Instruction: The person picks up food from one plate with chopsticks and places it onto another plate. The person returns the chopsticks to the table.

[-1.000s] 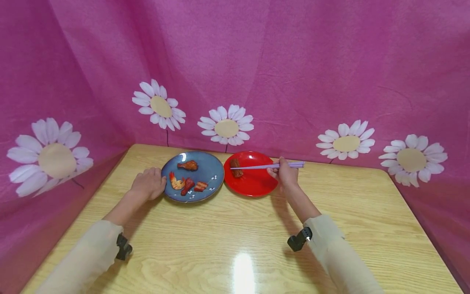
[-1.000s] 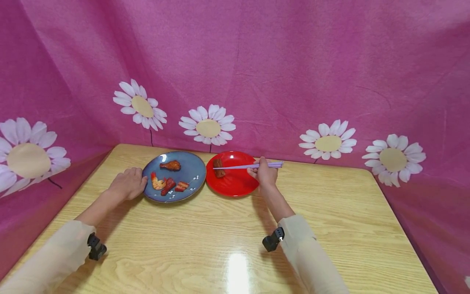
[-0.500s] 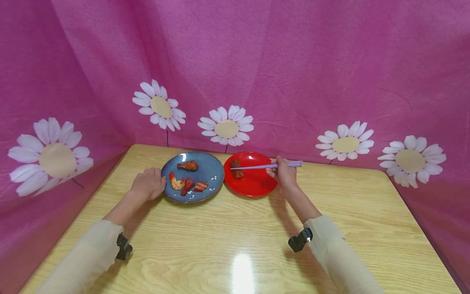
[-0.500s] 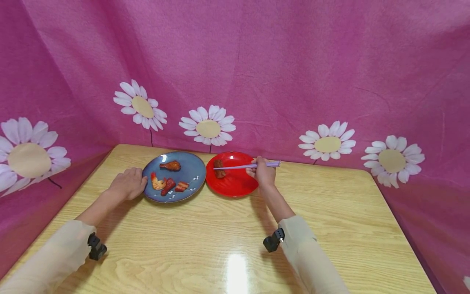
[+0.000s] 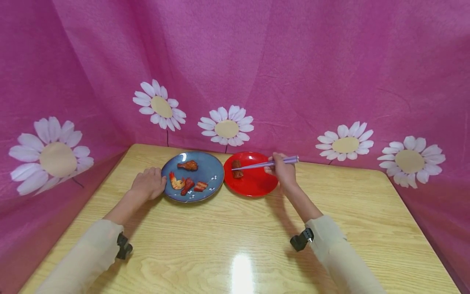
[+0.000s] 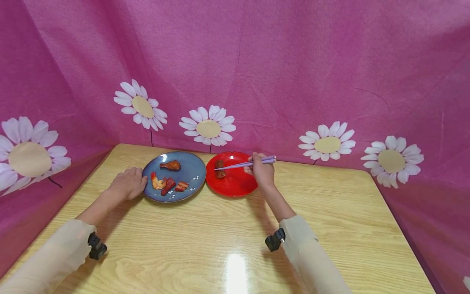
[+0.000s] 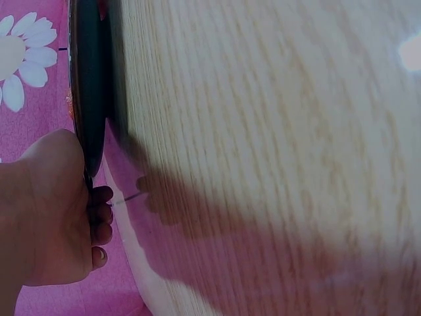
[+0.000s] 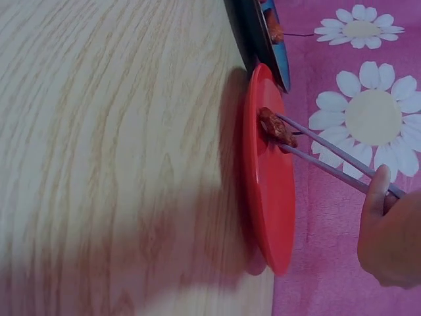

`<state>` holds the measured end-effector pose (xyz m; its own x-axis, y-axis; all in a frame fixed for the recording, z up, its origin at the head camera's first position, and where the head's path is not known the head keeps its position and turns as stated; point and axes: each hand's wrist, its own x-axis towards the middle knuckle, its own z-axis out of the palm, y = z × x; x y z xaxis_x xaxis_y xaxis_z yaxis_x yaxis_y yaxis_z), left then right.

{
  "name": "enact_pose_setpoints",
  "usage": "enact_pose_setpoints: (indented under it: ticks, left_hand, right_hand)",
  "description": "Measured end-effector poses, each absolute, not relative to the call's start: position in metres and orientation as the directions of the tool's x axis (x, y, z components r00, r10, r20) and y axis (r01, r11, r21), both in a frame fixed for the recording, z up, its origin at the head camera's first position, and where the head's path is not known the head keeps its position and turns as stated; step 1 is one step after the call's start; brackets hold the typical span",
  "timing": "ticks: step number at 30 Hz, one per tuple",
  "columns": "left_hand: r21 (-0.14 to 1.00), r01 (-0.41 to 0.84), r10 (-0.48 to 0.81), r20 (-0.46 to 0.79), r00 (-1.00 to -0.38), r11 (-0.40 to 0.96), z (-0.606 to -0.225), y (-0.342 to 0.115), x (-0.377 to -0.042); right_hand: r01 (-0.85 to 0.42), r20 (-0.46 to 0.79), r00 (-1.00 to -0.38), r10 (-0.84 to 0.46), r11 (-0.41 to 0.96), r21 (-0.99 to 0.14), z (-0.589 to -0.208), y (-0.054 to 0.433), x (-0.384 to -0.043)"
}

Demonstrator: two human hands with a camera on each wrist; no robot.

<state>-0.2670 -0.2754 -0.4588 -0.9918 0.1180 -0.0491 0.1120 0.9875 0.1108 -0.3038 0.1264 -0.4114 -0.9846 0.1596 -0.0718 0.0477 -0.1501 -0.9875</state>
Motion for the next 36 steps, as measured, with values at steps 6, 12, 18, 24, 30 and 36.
enact_pose_setpoints:
  ticks: [6,12,18,24,30,36]
  left_hand:
    - [0.117,0.115,0.120,-0.029,-0.992,0.986,-0.459,-0.276,-0.267]
    - [0.126,0.116,0.118,-0.011,-0.993,0.985,-0.456,-0.273,-0.265]
    - [0.131,0.116,0.118,-0.012,-0.993,0.985,-0.454,-0.273,-0.264]
    - [0.126,0.118,0.122,-0.025,-0.992,0.985,-0.455,-0.274,-0.264]
    - [0.124,0.115,0.119,-0.029,-0.992,0.986,-0.456,-0.274,-0.265]
    - [0.120,0.111,0.116,-0.039,-0.992,0.987,-0.457,-0.275,-0.266]
  right_hand:
    - [-0.001,-0.007,-0.988,0.152,-0.052,-0.999,-0.407,0.124,-0.303]
    - [-0.019,0.016,-0.989,0.144,-0.023,-1.000,-0.405,0.123,-0.303]
    - [-0.023,0.022,-0.991,0.136,-0.007,-1.000,-0.403,0.128,-0.305]
    - [-0.027,0.026,-0.991,0.129,-0.006,-1.000,-0.403,0.132,-0.306]
    - [-0.031,0.030,-0.991,0.133,-0.005,-1.000,-0.401,0.134,-0.304]
    - [-0.050,0.052,-0.993,0.110,0.013,-0.999,-0.398,0.135,-0.301]
